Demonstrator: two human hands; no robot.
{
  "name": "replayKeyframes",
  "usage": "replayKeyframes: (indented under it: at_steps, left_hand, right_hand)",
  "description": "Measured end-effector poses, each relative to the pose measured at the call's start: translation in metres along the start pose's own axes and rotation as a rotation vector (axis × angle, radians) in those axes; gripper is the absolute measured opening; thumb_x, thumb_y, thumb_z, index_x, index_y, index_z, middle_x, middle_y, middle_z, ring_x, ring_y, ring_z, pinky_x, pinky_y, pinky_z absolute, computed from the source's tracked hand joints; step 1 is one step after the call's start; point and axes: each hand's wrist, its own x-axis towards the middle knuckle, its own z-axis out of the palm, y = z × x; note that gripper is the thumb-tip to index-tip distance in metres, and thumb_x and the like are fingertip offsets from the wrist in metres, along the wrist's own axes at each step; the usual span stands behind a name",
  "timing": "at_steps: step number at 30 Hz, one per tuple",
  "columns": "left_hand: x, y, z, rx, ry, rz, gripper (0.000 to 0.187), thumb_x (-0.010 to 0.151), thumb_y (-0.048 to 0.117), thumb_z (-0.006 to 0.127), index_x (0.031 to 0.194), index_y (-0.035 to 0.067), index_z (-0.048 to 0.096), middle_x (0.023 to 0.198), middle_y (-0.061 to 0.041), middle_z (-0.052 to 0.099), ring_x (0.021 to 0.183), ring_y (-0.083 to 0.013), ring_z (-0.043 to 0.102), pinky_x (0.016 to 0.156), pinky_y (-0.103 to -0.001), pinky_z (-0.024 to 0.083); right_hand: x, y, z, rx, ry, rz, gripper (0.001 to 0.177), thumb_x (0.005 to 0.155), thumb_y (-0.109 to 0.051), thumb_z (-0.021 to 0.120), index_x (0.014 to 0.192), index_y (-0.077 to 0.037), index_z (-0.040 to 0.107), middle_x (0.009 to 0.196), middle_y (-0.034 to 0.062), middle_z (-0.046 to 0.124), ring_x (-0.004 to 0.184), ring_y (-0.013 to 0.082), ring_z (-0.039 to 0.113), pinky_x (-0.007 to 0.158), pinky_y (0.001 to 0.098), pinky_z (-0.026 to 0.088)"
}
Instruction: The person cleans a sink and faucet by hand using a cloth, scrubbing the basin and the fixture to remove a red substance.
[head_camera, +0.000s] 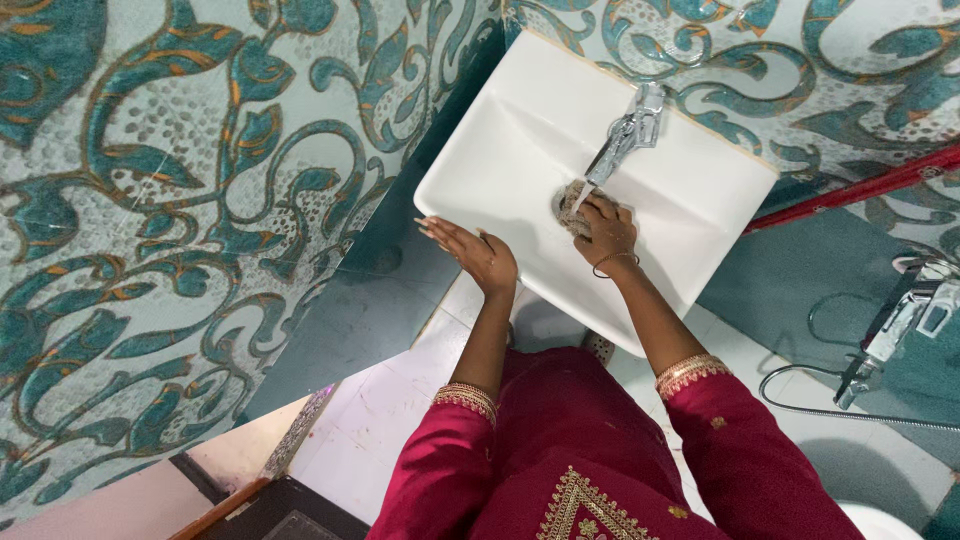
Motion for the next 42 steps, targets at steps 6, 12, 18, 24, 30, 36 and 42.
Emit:
replayKeyframes:
  at_steps: [6, 12, 18, 24, 30, 36, 42]
  left_hand:
    - [0.018, -0.022, -0.034, -0.296, -0.049, 0.26, 0.094, 0.094, 0.012, 0.06, 0.158, -0.007, -0.006, 0.167, -0.03, -0.01, 0.156, -0.0456, -0.006, 0.125, -0.055, 0.003]
    - [0.052, -0.076, -0.008, -0.822, -0.282, -0.363, 0.07, 0.109, 0.041, 0.037, 0.166, 0.018, 0.004, 0.175, -0.009, 0.004, 0.159, -0.0273, 0.012, 0.126, -0.042, 0.014]
    - [0.066, -0.097, 0.008, -1.44, -0.307, -0.493, 0.062, 0.108, 0.048, 0.025, 0.166, 0.026, 0.016, 0.172, -0.007, 0.02, 0.156, -0.0268, 0.024, 0.126, -0.042, 0.019]
    - [0.079, -0.088, -0.008, -1.753, -0.37, -0.768, 0.066, 0.105, 0.058, 0.019, 0.162, 0.027, 0.027, 0.162, -0.011, 0.033, 0.145, -0.0318, 0.038, 0.116, -0.046, 0.035]
    - [0.078, -0.089, -0.014, -1.659, -0.379, -0.514, 0.06, 0.109, 0.049, 0.031, 0.164, 0.024, 0.032, 0.157, -0.012, 0.043, 0.139, -0.0298, 0.047, 0.116, -0.045, 0.042]
    - [0.106, -0.091, 0.006, -1.046, -0.363, -0.408, 0.063, 0.1, 0.028, 0.061, 0.155, 0.019, 0.031, 0.146, -0.012, 0.051, 0.129, -0.024, 0.053, 0.108, -0.037, 0.041]
    - [0.105, -0.105, 0.051, -0.798, -0.013, -0.034, 0.064, 0.087, 0.001, 0.082, 0.14, 0.006, 0.047, 0.133, -0.017, 0.06, 0.115, -0.0258, 0.063, 0.102, -0.035, 0.052]
  right_hand:
    - [0.037, -0.024, 0.073, 0.003, 0.12, 0.488, 0.051, 0.077, -0.037, 0.075, 0.126, -0.027, 0.07, 0.145, -0.0015, 0.043, 0.132, 0.0335, 0.043, 0.105, 0.0518, 0.042]
    - [0.047, -0.093, 0.064, 0.437, 0.015, 0.525, 0.054, 0.076, -0.019, 0.067, 0.129, -0.03, 0.069, 0.142, -0.0013, 0.039, 0.127, 0.0282, 0.048, 0.105, 0.0391, 0.046]
    - [0.071, -0.173, 0.072, 1.333, -0.38, 0.329, 0.068, 0.064, 0.001, 0.054, 0.126, -0.017, 0.073, 0.134, 0.0042, 0.063, 0.13, 0.0251, 0.057, 0.108, 0.0301, 0.047]
    - [0.043, -0.244, 0.049, 0.29, -0.065, -0.24, 0.043, 0.073, -0.009, 0.068, 0.11, -0.027, 0.079, 0.126, 0.0017, 0.058, 0.111, 0.0312, 0.054, 0.095, 0.044, 0.049]
    - [0.007, -0.253, 0.023, 0.06, 0.125, -0.449, 0.029, 0.077, -0.018, 0.076, 0.105, -0.028, 0.075, 0.131, 0.002, 0.056, 0.121, 0.0355, 0.048, 0.092, 0.0506, 0.044]
    - [-0.043, -0.207, -0.001, 0.0, -0.001, -0.26, 0.045, 0.087, -0.02, 0.074, 0.131, -0.026, 0.065, 0.142, 0.0033, 0.053, 0.116, 0.0298, 0.053, 0.094, 0.0475, 0.043]
    - [-0.129, -0.13, -0.061, 0.049, 0.077, -0.123, 0.039, 0.089, -0.016, 0.067, 0.127, -0.02, 0.068, 0.128, 0.0075, 0.066, 0.107, 0.0294, 0.063, 0.097, 0.0442, 0.049]
